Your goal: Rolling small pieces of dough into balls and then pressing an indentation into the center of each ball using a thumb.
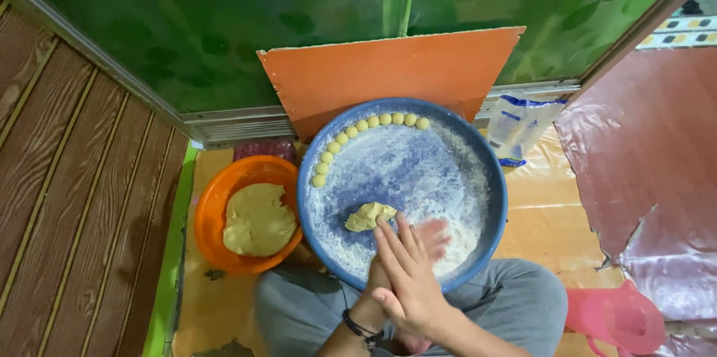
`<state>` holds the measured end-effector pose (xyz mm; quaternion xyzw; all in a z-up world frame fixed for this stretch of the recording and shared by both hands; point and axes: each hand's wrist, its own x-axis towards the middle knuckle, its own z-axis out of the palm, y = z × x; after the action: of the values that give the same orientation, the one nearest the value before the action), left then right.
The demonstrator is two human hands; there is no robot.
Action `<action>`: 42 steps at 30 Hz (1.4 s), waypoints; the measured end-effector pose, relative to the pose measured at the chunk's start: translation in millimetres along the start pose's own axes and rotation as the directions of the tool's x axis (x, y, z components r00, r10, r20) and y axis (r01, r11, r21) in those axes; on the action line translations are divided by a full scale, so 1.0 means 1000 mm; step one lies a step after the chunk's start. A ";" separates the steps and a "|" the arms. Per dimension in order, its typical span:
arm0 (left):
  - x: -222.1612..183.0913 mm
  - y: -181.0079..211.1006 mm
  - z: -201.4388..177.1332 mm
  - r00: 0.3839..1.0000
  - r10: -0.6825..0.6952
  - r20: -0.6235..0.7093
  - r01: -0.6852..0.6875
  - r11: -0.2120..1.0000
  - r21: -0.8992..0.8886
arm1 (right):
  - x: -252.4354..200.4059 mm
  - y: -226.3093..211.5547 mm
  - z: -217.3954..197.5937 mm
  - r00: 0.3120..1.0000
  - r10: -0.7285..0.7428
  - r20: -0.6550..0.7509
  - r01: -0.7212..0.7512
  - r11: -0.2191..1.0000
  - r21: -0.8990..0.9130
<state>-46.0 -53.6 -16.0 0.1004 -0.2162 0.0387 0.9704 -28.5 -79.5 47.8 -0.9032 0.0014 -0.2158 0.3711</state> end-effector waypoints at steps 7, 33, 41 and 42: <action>0.028 0.041 -0.030 0.646 -0.762 0.041 0.737 0.637 0.228 | -0.001 -0.003 0.009 0.999 -0.021 -0.046 0.019 0.999 -0.042; 0.045 0.067 -0.026 0.757 -0.643 -0.119 0.650 0.760 0.031 | 0.002 -0.018 0.017 0.990 -0.135 0.046 0.134 0.991 0.029; 0.037 0.067 -0.030 0.507 -0.790 -0.344 0.860 0.491 0.139 | 0.000 -0.001 0.022 0.991 -0.079 0.110 0.083 0.996 -0.037; 0.043 0.064 -0.023 0.618 -0.778 -0.116 0.699 0.476 0.534 | -0.003 -0.006 0.022 0.992 -0.100 0.074 0.097 0.994 0.052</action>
<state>-5.0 14.7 -6.5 0.4495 -0.2003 -0.3329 0.8044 -23.5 -59.6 36.5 -0.9006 -0.0626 -0.1991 0.3813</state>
